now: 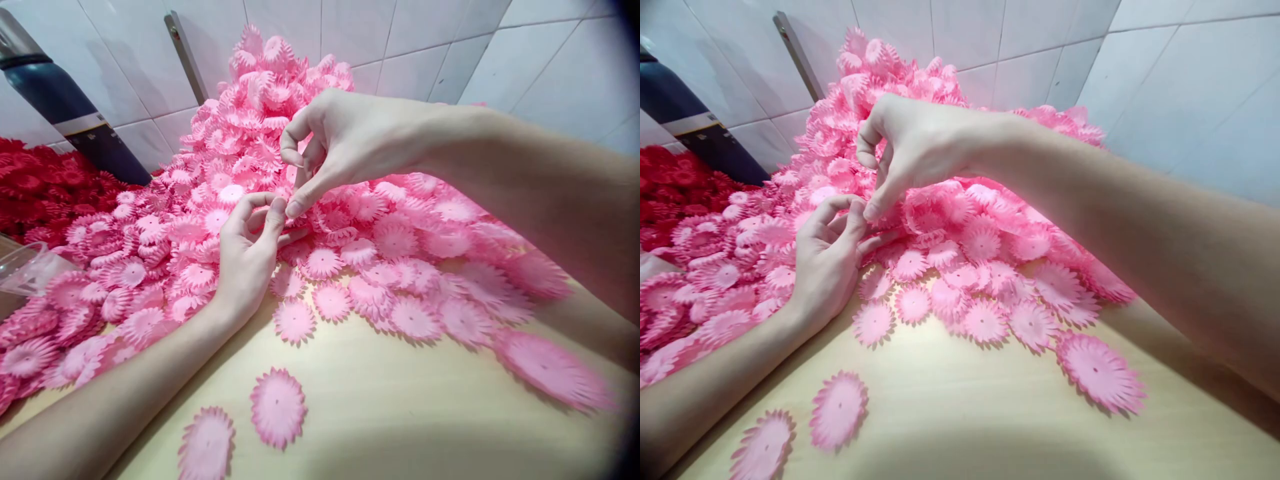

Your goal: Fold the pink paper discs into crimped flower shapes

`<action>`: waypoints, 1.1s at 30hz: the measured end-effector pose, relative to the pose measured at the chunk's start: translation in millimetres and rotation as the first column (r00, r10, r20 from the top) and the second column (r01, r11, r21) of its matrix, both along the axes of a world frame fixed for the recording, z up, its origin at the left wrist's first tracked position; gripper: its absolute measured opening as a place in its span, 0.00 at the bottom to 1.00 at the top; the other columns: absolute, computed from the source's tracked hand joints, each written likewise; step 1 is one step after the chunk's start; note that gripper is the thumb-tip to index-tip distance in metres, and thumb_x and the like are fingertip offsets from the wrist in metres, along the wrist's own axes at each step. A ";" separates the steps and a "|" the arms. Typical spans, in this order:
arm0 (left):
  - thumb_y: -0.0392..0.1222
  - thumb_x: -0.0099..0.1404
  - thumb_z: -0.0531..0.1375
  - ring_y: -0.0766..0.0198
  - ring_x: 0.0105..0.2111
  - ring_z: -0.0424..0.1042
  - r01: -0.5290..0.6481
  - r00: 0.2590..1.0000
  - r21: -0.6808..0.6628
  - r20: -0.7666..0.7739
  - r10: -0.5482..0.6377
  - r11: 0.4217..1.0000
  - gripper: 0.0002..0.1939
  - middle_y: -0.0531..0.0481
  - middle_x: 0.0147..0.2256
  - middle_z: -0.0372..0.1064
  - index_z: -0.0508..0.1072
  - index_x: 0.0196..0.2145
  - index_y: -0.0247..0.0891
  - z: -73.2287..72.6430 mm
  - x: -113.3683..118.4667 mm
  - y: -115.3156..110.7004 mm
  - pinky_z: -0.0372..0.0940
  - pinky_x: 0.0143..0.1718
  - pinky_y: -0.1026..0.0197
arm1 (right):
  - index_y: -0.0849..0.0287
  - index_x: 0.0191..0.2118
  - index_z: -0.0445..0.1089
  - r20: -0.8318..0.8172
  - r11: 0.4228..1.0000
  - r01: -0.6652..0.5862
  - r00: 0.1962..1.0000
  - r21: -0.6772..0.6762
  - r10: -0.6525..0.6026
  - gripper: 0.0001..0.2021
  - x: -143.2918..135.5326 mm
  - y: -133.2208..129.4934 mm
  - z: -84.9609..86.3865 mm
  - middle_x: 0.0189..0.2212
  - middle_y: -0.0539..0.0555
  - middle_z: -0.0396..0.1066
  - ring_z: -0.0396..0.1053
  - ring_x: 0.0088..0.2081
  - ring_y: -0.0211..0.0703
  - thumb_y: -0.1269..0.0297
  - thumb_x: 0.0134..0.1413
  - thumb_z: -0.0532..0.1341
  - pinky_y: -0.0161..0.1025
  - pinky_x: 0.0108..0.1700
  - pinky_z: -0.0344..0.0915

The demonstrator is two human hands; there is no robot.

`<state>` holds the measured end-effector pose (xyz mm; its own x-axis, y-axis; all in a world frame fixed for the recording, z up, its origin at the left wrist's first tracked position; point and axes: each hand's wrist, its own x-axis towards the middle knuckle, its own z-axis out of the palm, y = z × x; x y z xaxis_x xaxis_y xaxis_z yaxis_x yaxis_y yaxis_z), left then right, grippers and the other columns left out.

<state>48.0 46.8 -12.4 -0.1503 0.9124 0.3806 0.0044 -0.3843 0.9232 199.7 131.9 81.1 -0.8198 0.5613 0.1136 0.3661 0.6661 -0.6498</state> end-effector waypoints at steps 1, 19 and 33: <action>0.45 0.64 0.62 0.64 0.33 0.75 -0.007 1.000 0.003 -0.008 0.007 1.000 0.07 0.52 0.32 0.73 0.68 0.33 0.42 -0.2 -0.3 -0.1 0.73 0.33 0.62 | 0.56 0.24 0.56 0.004 1.000 0.005 1.000 0.002 -0.005 0.18 0.1 -0.2 0.3 0.21 0.44 0.74 0.77 0.31 0.38 0.68 0.42 0.71 0.27 0.26 0.65; 0.51 0.55 0.68 0.64 0.29 0.73 -0.150 0.969 0.003 -0.199 0.147 0.989 0.13 0.50 0.28 0.75 0.78 0.29 0.37 4.5 1.6 -4.4 0.69 0.31 0.63 | 0.59 0.24 0.57 0.118 0.998 -0.065 0.991 -0.019 0.067 0.15 5.3 7.3 4.0 0.27 0.45 0.74 0.73 0.30 0.36 0.74 0.48 0.66 0.28 0.25 0.61; 0.49 0.56 0.67 0.65 0.28 0.72 -0.187 0.964 0.026 -0.189 0.188 0.982 0.12 0.51 0.26 0.74 0.78 0.28 0.38 2.3 0.3 -3.3 0.68 0.30 0.64 | 0.60 0.23 0.62 0.085 0.994 -0.036 0.995 -0.103 0.045 0.13 4.5 7.7 2.6 0.23 0.42 0.73 0.75 0.33 0.35 0.73 0.45 0.68 0.27 0.27 0.61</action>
